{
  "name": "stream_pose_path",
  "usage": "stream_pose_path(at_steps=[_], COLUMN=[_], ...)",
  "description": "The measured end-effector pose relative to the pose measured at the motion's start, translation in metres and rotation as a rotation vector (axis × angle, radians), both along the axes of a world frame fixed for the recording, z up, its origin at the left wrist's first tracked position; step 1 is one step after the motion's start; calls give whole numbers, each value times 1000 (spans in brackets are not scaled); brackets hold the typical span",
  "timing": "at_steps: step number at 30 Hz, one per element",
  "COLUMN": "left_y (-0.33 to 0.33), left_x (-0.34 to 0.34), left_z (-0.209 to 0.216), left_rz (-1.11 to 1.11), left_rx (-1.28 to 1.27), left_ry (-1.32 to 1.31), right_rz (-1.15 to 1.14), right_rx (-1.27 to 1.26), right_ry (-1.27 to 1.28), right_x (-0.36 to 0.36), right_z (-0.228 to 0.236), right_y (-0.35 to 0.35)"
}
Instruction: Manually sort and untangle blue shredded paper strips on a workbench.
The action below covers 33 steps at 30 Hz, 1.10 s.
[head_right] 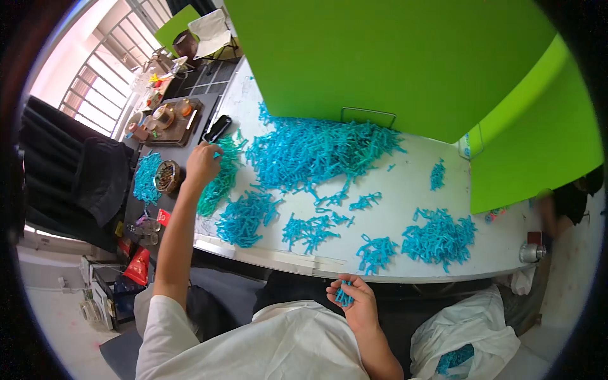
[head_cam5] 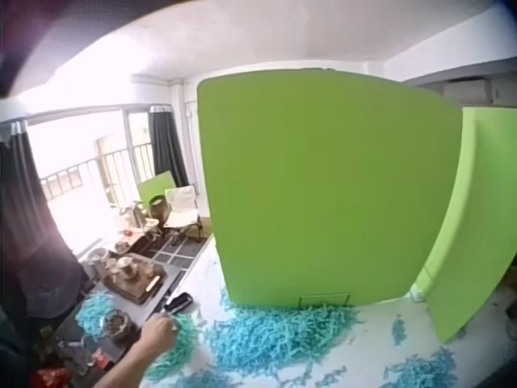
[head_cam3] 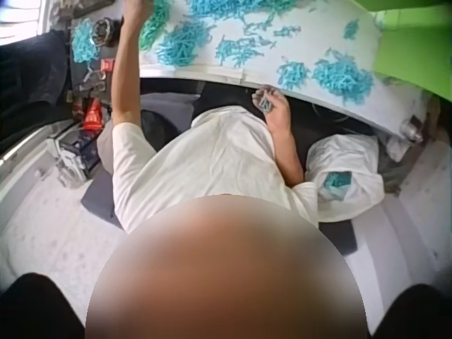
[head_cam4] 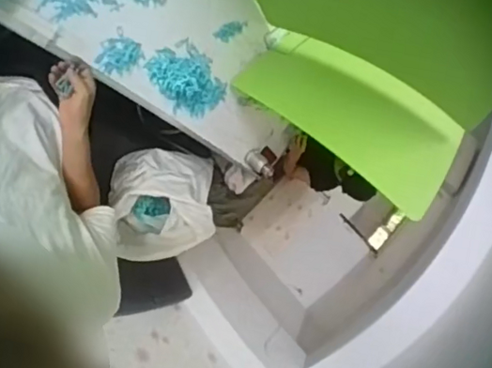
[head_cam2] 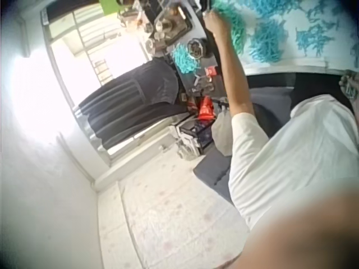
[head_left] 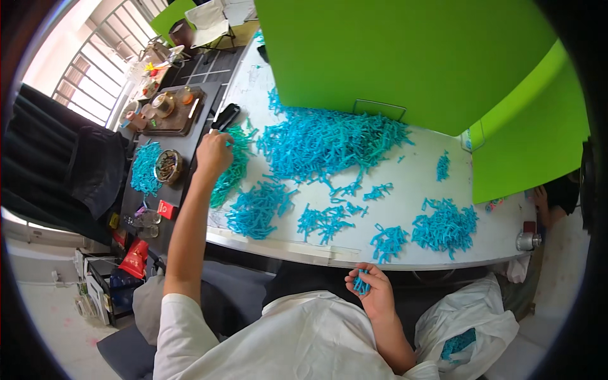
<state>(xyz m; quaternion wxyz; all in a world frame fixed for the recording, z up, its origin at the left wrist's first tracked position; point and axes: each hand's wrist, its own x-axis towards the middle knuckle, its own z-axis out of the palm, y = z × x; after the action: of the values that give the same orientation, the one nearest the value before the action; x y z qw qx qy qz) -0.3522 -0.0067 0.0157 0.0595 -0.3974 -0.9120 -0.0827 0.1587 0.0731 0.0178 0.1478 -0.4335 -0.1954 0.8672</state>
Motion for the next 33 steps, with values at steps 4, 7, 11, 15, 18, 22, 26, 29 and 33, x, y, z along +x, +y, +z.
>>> stream_pose_path(at_steps=[4,7,11,15,18,22,26,29,33], left_y=[-1,-2,2,14,38,81,138,162,183], left_x=[3,5,29,69,119,199,255,268,277], left_z=[0,1,17,37,38,7,-19,-36,-44], left_rz=[-46,-44,-72,-208,-187,-309,-196,-90,-3], left_rx=[-4,1,70,255,352,414,388,370,263], left_ry=[28,-11,62,148,-93,-477,-484,-372,-292], right_rz=[0,13,13,15,18,74,120,122,77], right_rx=[-1,-4,-13,-53,-132,-77,-26,-2,8], right_ry=[-10,10,11,28,62,81,25,26,-2], right_x=[4,7,5,4,5,6,7,12,20], right_z=[-2,-6,-4,1,2,4,11,12,6], right_y=[1,2,4,6,10,9,9,9,11])
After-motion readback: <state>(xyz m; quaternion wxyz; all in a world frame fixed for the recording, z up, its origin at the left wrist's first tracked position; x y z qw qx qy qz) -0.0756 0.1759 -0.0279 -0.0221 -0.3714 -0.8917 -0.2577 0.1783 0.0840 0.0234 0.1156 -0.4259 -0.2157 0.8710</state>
